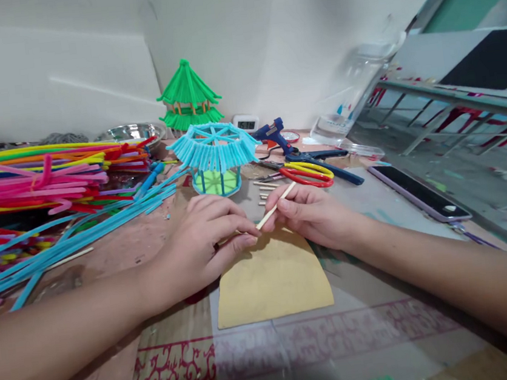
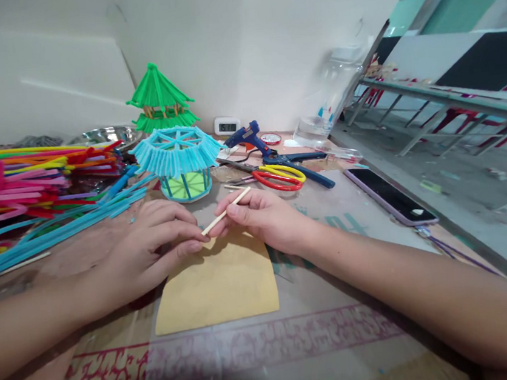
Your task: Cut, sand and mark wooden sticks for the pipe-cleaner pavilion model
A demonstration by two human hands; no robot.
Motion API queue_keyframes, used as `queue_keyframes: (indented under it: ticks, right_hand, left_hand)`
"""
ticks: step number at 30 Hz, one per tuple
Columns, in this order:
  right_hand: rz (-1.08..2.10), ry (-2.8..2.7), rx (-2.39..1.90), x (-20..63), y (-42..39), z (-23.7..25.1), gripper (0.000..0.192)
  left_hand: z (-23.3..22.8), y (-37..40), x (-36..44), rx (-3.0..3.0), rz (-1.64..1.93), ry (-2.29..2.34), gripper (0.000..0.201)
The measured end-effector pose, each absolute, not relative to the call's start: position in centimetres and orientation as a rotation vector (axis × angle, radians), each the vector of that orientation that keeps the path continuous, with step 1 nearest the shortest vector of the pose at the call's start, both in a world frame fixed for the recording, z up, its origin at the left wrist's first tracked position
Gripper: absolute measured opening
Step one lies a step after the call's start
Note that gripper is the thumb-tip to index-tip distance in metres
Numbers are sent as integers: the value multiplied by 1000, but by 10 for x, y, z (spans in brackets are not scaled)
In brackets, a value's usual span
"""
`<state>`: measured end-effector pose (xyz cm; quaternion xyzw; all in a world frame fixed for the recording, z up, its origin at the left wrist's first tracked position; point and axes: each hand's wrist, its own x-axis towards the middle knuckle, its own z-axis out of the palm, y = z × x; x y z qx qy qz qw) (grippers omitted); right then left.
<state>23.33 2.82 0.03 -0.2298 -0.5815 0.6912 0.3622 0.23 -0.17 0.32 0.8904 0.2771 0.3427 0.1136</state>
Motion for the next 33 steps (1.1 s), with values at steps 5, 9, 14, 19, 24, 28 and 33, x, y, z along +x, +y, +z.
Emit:
queue_keyframes:
  ticks: [5, 9, 14, 19, 24, 28, 33]
  right_hand:
    - [1798, -1485, -608, 235, 28, 2, 21]
    - [1500, -1588, -710, 238, 21, 6, 22]
    - [828, -2100, -825, 236, 10, 11, 29]
    - [366, -2547, -597, 234, 23, 7, 26]
    - [271, -2460, -757, 240, 29, 6, 26]
    - [445, -2465, -665, 239, 22, 7, 25]
    - [290, -2465, -803, 240, 28, 4, 26]
  left_hand:
    - [2, -5, 2, 2608, 852, 828, 12]
    - [0, -7, 2, 2705, 609, 816, 28]
    - [-2, -6, 3, 2700, 540, 875, 33]
    - [0, -6, 4, 2672, 478, 857, 29]
    - [1, -5, 4, 2663, 472, 876, 27]
    - [1, -5, 4, 2676, 469, 862, 26]
    - [0, -6, 4, 2669, 487, 868, 25]
